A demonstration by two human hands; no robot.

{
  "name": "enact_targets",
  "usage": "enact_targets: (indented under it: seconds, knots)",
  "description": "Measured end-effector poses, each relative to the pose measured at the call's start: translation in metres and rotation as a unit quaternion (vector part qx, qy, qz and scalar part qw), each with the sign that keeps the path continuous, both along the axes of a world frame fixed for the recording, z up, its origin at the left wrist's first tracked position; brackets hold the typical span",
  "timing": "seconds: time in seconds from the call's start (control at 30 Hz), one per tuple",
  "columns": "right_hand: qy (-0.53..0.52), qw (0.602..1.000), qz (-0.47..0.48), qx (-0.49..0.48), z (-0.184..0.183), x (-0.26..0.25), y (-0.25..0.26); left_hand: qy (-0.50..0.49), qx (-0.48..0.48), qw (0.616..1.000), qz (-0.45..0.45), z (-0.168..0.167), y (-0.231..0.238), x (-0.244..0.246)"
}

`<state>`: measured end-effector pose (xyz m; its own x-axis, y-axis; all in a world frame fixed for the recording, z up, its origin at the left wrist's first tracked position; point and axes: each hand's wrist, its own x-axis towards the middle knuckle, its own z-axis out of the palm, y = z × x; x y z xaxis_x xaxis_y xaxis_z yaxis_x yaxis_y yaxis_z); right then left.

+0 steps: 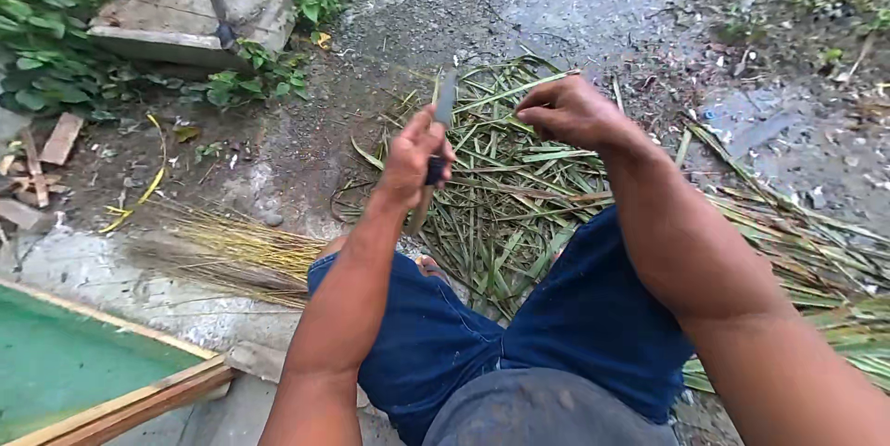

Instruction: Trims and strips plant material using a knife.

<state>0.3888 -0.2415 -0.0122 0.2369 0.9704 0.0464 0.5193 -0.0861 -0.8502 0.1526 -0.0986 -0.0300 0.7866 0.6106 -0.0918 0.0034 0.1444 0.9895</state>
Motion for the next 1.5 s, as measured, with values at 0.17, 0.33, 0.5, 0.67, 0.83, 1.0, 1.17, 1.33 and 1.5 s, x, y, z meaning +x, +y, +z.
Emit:
enact_targets:
  seconds: [0.17, 0.33, 0.5, 0.67, 0.83, 1.0, 1.17, 1.33, 1.5]
  knots:
    - [0.030, 0.997, 0.072, -0.015, -0.006, -0.024, 0.015, -0.060, -0.051, 0.997, -0.025, -0.007, 0.006, 0.009]
    - [0.006, 0.998, 0.063, -0.024, -0.012, -0.007, 0.011, -0.133, -0.043, 0.983, 0.118, 0.003, 0.042, -0.009]
    - [-0.009, 0.997, 0.071, -0.009, -0.010, -0.022, 0.015, -0.084, -0.025, 0.996, 0.016, -0.004, 0.009, 0.011]
    - [-0.025, 0.994, 0.101, 0.019, -0.006, -0.022, 0.012, -0.053, -0.033, 0.996, -0.056, -0.006, 0.002, 0.019]
    - [-0.052, 0.994, 0.088, 0.025, -0.003, -0.014, -0.001, -0.116, -0.030, 0.991, 0.052, 0.008, 0.028, 0.004]
    - [-0.043, 0.995, 0.076, 0.042, -0.007, -0.017, 0.000, -0.042, -0.051, 0.995, -0.081, 0.000, -0.005, 0.018]
    - [-0.037, 0.993, 0.101, 0.052, -0.006, -0.008, -0.007, -0.124, -0.046, 0.990, 0.039, 0.012, 0.026, 0.004]
    - [-0.036, 0.993, 0.106, 0.036, -0.008, -0.007, -0.006, -0.062, -0.050, 0.995, -0.064, 0.002, 0.003, 0.012]
    - [-0.026, 0.992, 0.119, 0.026, -0.005, -0.006, -0.008, -0.133, -0.043, 0.990, 0.013, 0.010, 0.030, -0.002]
